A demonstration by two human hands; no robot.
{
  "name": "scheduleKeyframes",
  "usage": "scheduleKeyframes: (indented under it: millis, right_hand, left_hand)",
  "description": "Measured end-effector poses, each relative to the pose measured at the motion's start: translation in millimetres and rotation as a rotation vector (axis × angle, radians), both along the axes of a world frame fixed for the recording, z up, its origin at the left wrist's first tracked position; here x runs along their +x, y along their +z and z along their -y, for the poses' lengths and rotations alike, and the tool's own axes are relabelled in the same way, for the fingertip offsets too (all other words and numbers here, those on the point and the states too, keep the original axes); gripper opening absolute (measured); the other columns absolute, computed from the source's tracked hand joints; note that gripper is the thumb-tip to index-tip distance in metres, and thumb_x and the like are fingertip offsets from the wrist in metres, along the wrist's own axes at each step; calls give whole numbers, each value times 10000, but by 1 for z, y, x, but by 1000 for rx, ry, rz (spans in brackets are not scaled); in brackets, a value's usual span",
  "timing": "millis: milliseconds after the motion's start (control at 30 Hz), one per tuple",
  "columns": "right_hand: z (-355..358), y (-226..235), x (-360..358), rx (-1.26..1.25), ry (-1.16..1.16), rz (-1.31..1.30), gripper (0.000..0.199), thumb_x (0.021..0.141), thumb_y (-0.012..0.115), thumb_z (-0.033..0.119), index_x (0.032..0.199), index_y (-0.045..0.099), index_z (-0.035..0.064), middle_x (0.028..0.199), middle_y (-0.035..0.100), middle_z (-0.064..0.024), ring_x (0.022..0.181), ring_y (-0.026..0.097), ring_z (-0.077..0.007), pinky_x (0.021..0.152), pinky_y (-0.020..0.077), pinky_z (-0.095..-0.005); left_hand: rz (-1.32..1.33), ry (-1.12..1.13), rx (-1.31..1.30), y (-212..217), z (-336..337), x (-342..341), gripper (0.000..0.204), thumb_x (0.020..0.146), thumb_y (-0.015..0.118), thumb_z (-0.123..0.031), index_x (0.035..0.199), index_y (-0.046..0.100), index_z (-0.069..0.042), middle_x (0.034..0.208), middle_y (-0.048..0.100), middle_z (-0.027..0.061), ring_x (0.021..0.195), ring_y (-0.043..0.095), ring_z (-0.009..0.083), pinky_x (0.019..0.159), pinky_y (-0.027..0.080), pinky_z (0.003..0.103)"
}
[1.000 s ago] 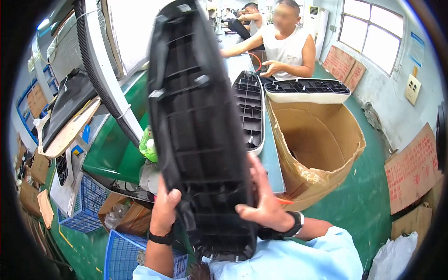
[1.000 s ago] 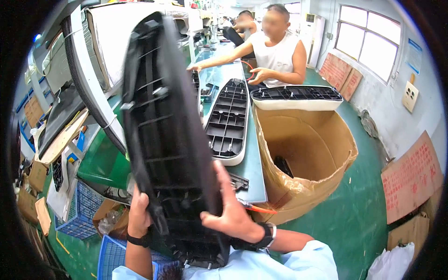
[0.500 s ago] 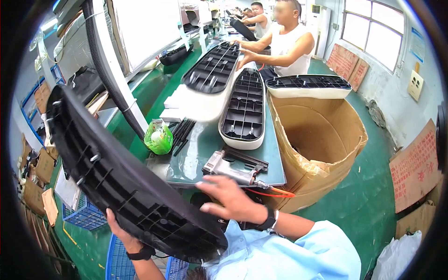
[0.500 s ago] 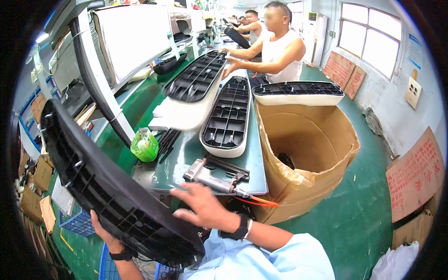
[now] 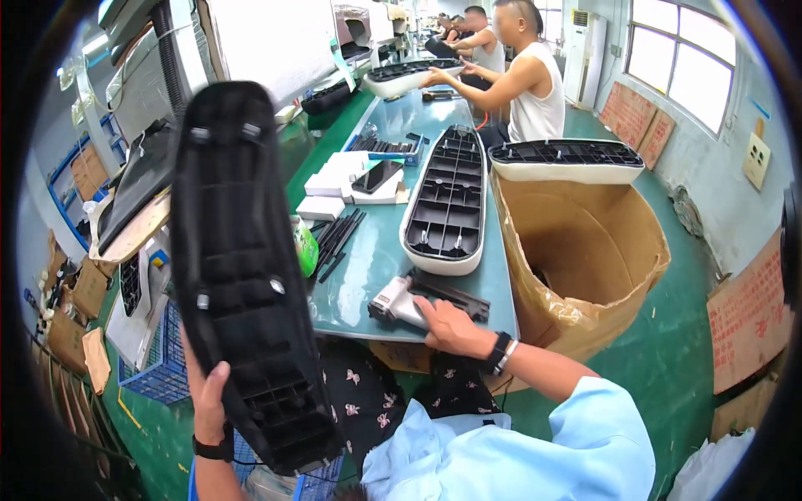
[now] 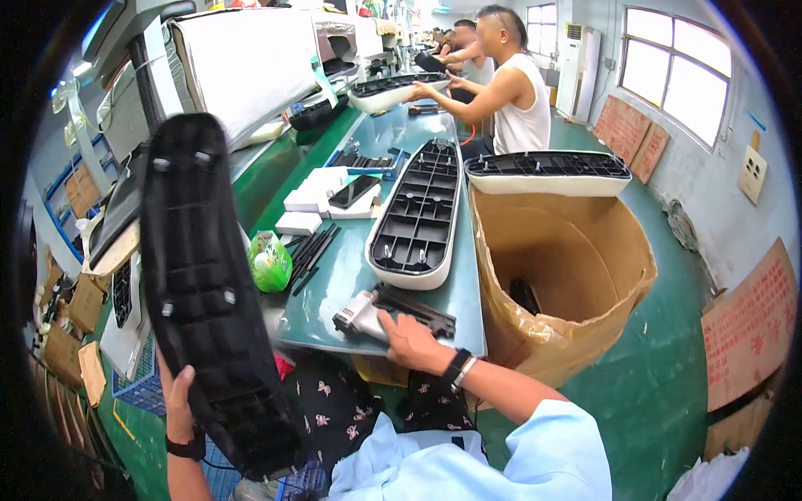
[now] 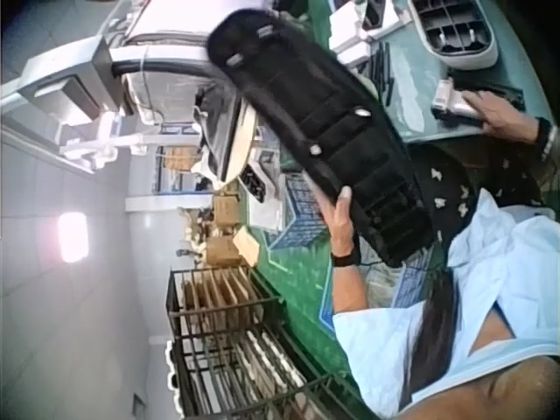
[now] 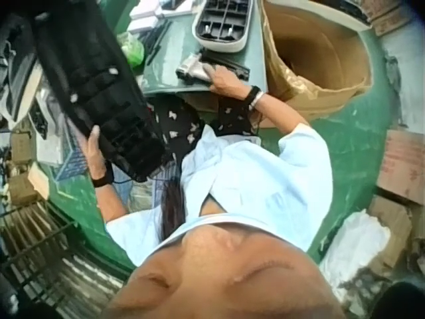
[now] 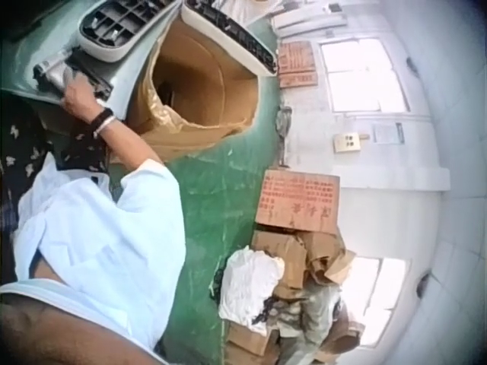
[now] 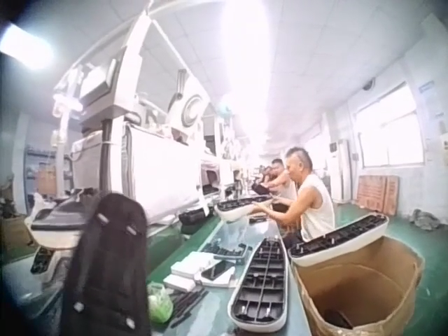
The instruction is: The person staples a black cover onto a plastic seat base using a pneumatic staple gun, turning the seat to reach different sides. They then peel a sticker from a roll and apply it to the base before stapling the cover onto another seat.
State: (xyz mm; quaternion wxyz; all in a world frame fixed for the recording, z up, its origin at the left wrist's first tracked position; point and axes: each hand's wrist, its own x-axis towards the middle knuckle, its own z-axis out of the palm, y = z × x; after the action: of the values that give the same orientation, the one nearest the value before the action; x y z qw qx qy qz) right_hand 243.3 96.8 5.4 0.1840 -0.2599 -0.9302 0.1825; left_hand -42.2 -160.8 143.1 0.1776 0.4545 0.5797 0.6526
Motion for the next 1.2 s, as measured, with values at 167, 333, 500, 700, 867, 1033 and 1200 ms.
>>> scheduleKeyframes:
  millis: [167, 333, 500, 700, 867, 1033, 1200]
  right_hand:
    - [35, 55, 59, -380, 1, -144, 715, 786, 646, 165, 1368, 277, -22, 1232, 492, -263, 1047, 561, -368, 902, 443, -401]
    - [71, 68, 119, -593, -311, -336, 470, 799, 672, 151, 1182, 447, -3, 897, 595, -91, 758, 571, -150, 716, 467, -290]
    - [89, 52, 150, -603, -331, -494, 415, 759, 647, 12, 1131, 465, -13, 789, 578, -48, 685, 544, -112, 610, 444, -254]
    - [115, 47, 158, -851, -583, -560, 210, 752, 694, 68, 943, 618, 24, 748, 612, -46, 686, 592, -172, 659, 478, -328]
    - [125, 49, 165, -685, -559, -326, 187, 761, 704, 140, 898, 636, 34, 751, 619, -58, 722, 603, -229, 727, 477, -353]
    - [127, 49, 162, -669, -615, -260, 198, 757, 700, 179, 889, 641, 43, 797, 633, -71, 788, 610, -282, 772, 472, -379]
    - [114, 53, 160, -679, -634, -205, 266, 751, 688, 185, 958, 639, 24, 863, 653, -91, 838, 625, -268, 785, 478, -359]
  left_hand:
    - [-150, -117, -261, -1, -28, -6, 882, 731, 659, -178, 1460, 190, -18, 1420, 340, 156, 1293, 366, 262, 1076, 266, 357]
    - [-599, -201, -464, 10, -53, -13, 816, 676, 696, -160, 1402, 342, -44, 1237, 462, 184, 1136, 475, 309, 999, 352, 368]
    - [-867, -447, -596, 23, -100, 5, 802, 644, 714, -169, 1380, 404, -106, 1114, 481, 174, 1027, 496, 342, 916, 400, 384]
    - [-804, -641, -618, 37, -137, 14, 796, 637, 659, -159, 1390, 403, -131, 1073, 484, 174, 979, 495, 327, 890, 400, 386]
    - [-868, -810, -614, 19, -158, 23, 806, 613, 675, -208, 1381, 432, -185, 1004, 488, 197, 926, 492, 346, 846, 407, 393]
    - [-996, -818, -658, 13, -190, 38, 794, 612, 658, -220, 1376, 443, -237, 944, 483, 214, 873, 494, 363, 815, 422, 403]
    - [-995, -885, -804, 24, -216, 48, 809, 611, 644, -236, 1387, 425, -173, 943, 480, 185, 874, 478, 322, 822, 408, 378]
